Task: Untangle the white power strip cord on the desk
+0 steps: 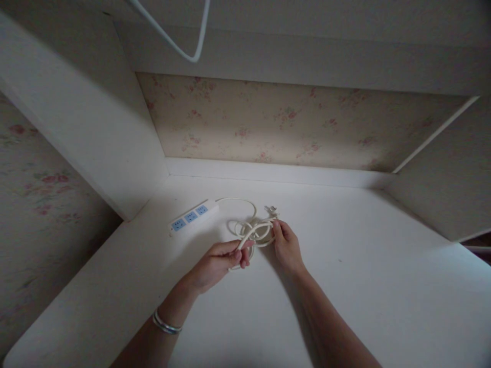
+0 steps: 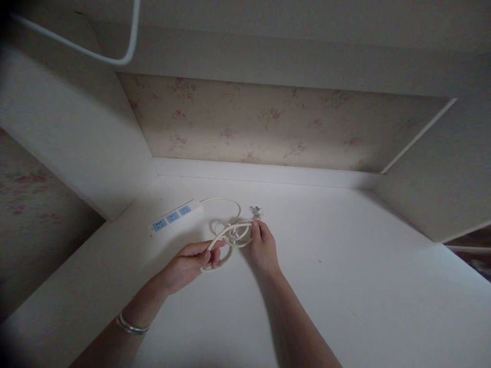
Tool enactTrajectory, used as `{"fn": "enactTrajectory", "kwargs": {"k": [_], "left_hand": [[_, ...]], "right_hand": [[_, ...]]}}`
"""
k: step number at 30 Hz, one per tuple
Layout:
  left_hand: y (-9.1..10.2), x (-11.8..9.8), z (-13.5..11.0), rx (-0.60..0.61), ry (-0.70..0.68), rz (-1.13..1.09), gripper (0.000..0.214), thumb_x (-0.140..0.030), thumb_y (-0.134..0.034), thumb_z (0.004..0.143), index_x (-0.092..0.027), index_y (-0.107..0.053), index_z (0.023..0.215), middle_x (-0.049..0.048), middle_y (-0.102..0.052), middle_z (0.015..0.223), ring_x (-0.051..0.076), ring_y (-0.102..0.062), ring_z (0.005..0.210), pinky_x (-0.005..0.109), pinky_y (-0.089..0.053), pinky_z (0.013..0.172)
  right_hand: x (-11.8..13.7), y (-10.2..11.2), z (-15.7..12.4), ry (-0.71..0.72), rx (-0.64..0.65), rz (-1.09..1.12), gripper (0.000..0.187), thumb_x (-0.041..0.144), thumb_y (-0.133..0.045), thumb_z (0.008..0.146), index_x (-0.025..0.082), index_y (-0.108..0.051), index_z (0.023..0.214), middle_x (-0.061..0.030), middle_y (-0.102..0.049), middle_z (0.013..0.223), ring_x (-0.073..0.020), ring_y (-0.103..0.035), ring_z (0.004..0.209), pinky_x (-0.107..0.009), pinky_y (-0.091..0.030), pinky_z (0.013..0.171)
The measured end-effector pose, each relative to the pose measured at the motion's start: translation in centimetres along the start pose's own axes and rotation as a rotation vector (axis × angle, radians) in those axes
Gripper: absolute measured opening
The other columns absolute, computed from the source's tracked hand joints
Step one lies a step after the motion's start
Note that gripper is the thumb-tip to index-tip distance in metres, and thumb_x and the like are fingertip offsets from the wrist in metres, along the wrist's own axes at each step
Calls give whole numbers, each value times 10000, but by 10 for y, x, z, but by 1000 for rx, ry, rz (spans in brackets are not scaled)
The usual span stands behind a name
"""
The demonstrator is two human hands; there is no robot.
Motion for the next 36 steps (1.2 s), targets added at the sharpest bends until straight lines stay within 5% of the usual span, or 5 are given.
{"fn": "enactTrajectory", "kwargs": {"k": [12,18,24,31,36], "left_hand": [[-27,0,-20,561,159,185,507,-623,-624,719,-170,-770,895,135,-672,895,183,-596,707,308,-471,661],[-20,20,-12,317,380,-93,830,-715,-177,851,-95,-728,903,124,-654,804,182,-635,661,336,-471,704],[-15,21,-4,80,365,-238,619,-646,-348,872,-175,-534,1229,38,-637,770,134,-612,490,370,-520,654],[-18,5,-4,78,268,-217,465,-162,-618,785,-157,-539,1243,21,-618,793,55,-530,412,260,-532,538],[-21,5,-10,121,429,-244,417,-212,-535,873,-240,-512,1289,-59,-500,668,-25,-155,292,123,-155,272]], "right_hand": [[-12,5,5,20,-22,-56,422,528,-448,884,172,-671,920,-46,-669,812,-194,-563,762,-302,-414,729],[1,3,2,61,19,-78,397,506,-439,897,180,-660,948,-31,-656,805,-185,-556,757,-293,-416,726],[17,-8,-8,120,159,-49,335,445,-459,903,188,-668,951,-19,-653,804,-171,-556,748,-271,-428,704],[27,-18,-16,153,267,6,309,390,-443,921,202,-672,1008,-33,-688,978,-187,-594,903,-288,-438,828],[18,-13,-13,92,178,-12,332,423,-462,911,195,-668,1034,-60,-686,999,-199,-593,905,-311,-438,833]]}}
Point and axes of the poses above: each hand's wrist, its own z-axis towards the middle knuckle, its own y-axis out of the back of the hand, x = y × z, the point moved 6 cm from there along z, towards the middle knuckle
